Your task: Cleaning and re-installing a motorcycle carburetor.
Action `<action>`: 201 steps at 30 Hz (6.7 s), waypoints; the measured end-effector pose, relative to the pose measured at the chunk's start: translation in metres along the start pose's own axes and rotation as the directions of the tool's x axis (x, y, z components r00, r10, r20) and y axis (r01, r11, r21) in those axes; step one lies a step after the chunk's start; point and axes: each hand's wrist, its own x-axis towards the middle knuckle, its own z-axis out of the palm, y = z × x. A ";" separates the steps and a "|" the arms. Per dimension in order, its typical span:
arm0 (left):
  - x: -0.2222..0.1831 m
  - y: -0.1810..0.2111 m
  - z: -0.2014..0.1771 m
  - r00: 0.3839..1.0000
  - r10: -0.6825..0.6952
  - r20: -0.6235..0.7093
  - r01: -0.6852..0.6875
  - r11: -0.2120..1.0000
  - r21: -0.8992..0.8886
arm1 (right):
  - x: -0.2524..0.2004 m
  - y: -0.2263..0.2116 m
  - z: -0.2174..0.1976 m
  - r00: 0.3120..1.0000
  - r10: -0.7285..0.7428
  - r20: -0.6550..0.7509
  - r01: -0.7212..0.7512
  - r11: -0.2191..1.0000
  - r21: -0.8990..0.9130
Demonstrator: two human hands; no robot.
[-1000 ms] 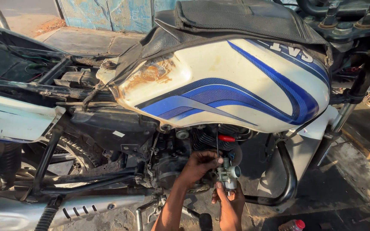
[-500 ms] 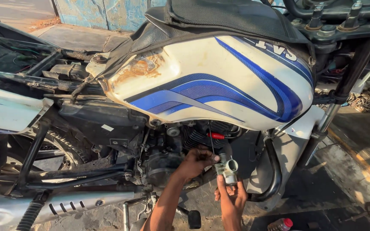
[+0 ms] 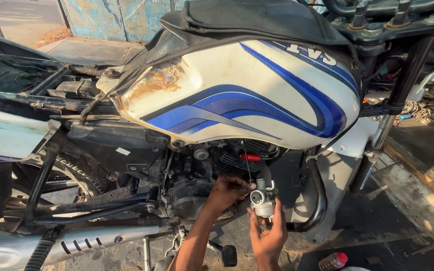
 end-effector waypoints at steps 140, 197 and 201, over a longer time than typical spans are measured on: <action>0.008 0.012 0.000 0.996 -0.077 -0.041 0.076 0.997 -0.031 | -0.001 0.003 0.019 0.917 0.278 0.287 -0.382 0.821 0.424; 0.015 0.029 -0.039 0.955 -0.127 0.269 0.162 0.980 -0.114 | -0.001 0.029 0.024 0.748 0.595 0.295 -0.656 0.592 0.468; 0.013 0.032 -0.034 0.965 -0.146 0.216 0.159 0.986 -0.042 | 0.002 0.009 0.020 0.774 0.543 0.326 -0.627 0.588 0.511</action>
